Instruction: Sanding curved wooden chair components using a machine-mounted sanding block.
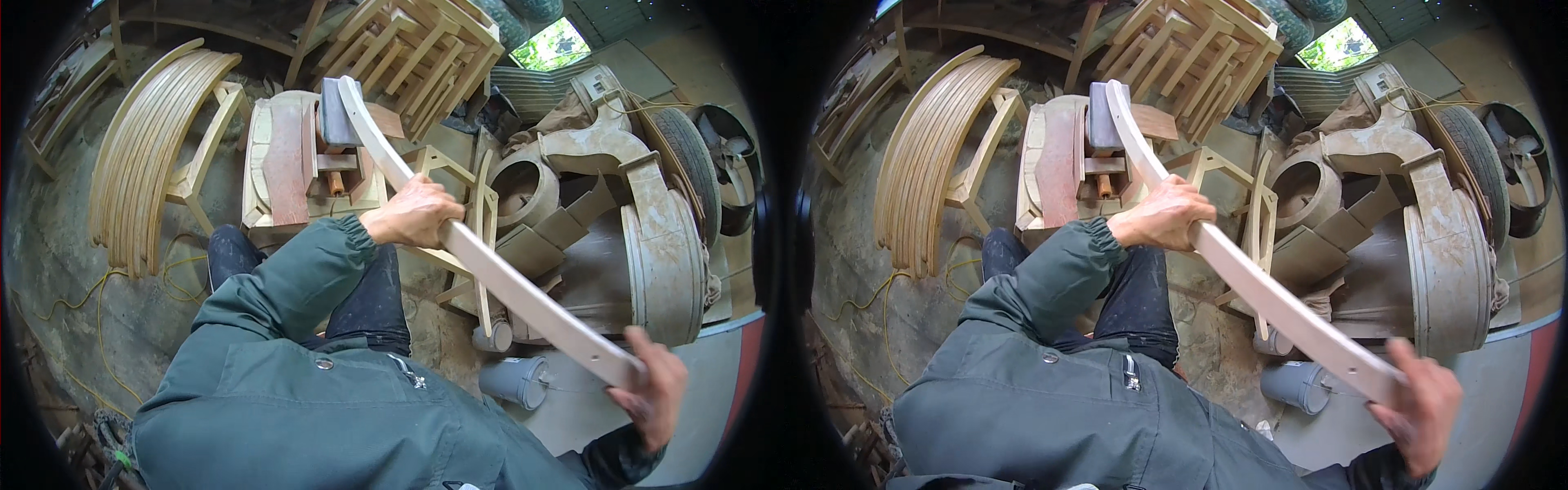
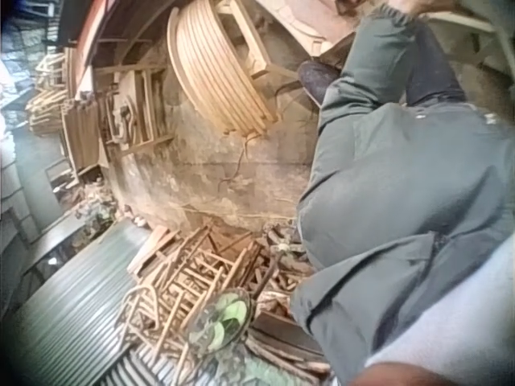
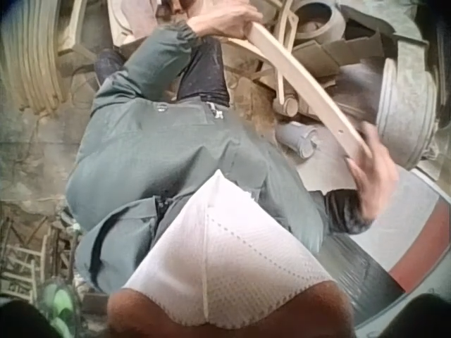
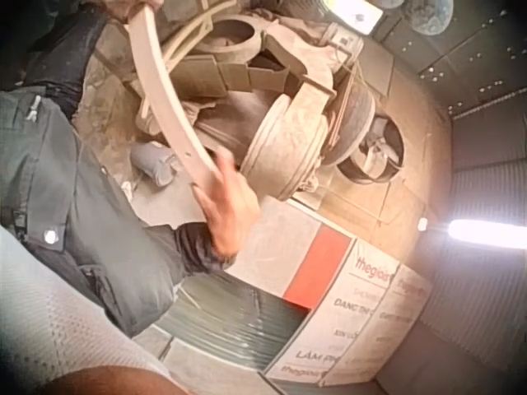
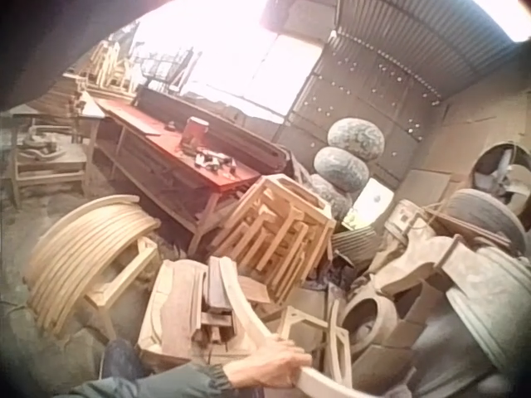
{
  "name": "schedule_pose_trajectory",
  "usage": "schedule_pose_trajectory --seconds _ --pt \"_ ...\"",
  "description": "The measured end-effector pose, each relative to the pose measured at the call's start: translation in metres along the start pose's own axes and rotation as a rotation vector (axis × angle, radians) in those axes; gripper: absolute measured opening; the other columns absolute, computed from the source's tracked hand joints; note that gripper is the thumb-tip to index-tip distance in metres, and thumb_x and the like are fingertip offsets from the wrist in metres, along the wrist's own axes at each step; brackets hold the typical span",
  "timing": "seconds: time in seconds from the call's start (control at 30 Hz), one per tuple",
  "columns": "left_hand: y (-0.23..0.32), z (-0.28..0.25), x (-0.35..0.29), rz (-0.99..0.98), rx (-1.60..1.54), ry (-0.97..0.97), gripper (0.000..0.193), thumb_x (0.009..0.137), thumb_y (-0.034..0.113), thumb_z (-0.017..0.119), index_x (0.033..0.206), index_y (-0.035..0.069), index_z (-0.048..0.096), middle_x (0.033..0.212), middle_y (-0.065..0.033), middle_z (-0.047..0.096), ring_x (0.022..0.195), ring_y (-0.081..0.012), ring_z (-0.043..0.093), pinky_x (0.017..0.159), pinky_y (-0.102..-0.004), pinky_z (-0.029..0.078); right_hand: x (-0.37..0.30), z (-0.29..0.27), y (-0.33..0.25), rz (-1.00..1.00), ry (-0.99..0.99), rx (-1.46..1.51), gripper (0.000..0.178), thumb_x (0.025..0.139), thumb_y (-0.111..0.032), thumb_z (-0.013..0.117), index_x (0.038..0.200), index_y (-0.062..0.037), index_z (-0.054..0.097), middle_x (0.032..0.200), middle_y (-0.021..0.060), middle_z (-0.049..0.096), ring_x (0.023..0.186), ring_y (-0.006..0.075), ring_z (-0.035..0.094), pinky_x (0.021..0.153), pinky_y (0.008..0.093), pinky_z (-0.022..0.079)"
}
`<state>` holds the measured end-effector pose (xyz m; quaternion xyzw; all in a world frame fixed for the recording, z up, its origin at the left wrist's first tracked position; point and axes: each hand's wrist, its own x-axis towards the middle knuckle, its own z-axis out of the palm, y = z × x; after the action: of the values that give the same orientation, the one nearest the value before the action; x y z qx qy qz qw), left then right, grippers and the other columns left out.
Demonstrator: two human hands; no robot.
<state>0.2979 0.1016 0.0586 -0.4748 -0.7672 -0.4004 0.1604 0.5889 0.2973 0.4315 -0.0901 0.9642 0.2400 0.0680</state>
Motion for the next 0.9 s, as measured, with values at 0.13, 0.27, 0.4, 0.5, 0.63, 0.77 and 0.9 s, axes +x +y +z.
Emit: schedule_pose_trajectory --seconds 0.13,0.27,0.4,0.5,0.63,0.77,0.9 --pt "0.012 -0.013 0.017 -0.050 -0.065 0.049 0.031 0.063 0.019 0.086 0.090 0.015 0.072 0.085 -0.0027 0.069 0.095 -0.0278 0.068 0.091 -0.0433 0.043 -0.034 0.065 0.036 0.093 1.028 0.159 0.099 0.080 -0.046 0.088 0.156 -0.0049 0.038 0.137 0.0227 0.058 0.125 0.0367 0.059 0.108 0.0510 0.049" --pt "-0.015 -0.002 0.009 -0.063 -0.014 0.056 0.029 0.060 0.017 0.082 0.088 0.016 0.072 0.087 -0.0030 0.072 0.097 -0.0275 0.069 0.091 -0.0446 0.042 0.023 0.130 0.032 0.057 1.693 1.063 0.085 0.094 -0.050 0.072 0.157 -0.0112 0.031 0.146 0.0268 0.052 0.132 0.0434 0.057 0.117 0.0597 0.044" --pt "-0.031 0.003 0.017 -0.054 -0.027 0.099 0.022 0.067 0.007 0.076 0.088 0.014 0.072 0.092 -0.0022 0.074 0.102 -0.0259 0.068 0.097 -0.0447 0.042 0.089 0.180 -0.052 -0.212 1.459 1.699 0.060 0.098 -0.049 0.065 0.138 -0.0085 0.048 0.136 0.0262 0.062 0.126 0.0446 0.062 0.116 0.0626 0.044" --pt "-0.077 0.010 0.009 -0.053 0.085 0.208 0.022 0.073 0.000 0.071 0.090 0.013 0.073 0.094 -0.0037 0.073 0.103 -0.0265 0.067 0.106 -0.0451 0.041 0.156 0.226 -0.091 -0.132 1.126 1.617 0.035 0.102 -0.035 0.062 0.122 -0.0069 0.054 0.127 0.0252 0.069 0.118 0.0426 0.067 0.110 0.0570 0.050" --pt "-0.155 -0.007 -0.001 -0.233 0.220 0.202 0.036 0.072 0.007 0.081 0.105 0.013 0.068 0.114 -0.0083 0.067 0.121 -0.0313 0.060 0.112 -0.0513 0.038 0.236 0.236 -0.119 -0.241 0.900 1.590 0.023 0.098 -0.002 0.065 0.120 -0.0049 0.057 0.134 0.0284 0.066 0.124 0.0359 0.065 0.111 0.0477 0.048" --pt "-0.160 -0.013 -0.022 -0.427 0.227 0.245 0.094 0.076 0.018 0.087 0.157 0.016 0.039 0.159 -0.0174 0.038 0.155 -0.0405 0.027 0.123 -0.0641 0.026 0.325 0.245 -0.146 -0.309 0.838 1.400 0.026 0.092 -0.002 0.077 0.115 -0.0042 0.064 0.135 0.0279 0.067 0.126 0.0321 0.066 0.106 0.0418 0.052" --pt "-0.133 0.005 -0.067 -0.538 0.177 0.519 0.084 0.080 0.013 0.080 0.154 0.007 0.042 0.154 -0.0243 0.044 0.149 -0.0417 0.037 0.124 -0.0495 0.032 0.409 0.267 -0.192 -0.374 0.873 1.369 0.024 0.088 -0.003 0.082 0.107 -0.0036 0.068 0.134 0.0246 0.069 0.121 0.0265 0.070 0.098 0.0349 0.057"
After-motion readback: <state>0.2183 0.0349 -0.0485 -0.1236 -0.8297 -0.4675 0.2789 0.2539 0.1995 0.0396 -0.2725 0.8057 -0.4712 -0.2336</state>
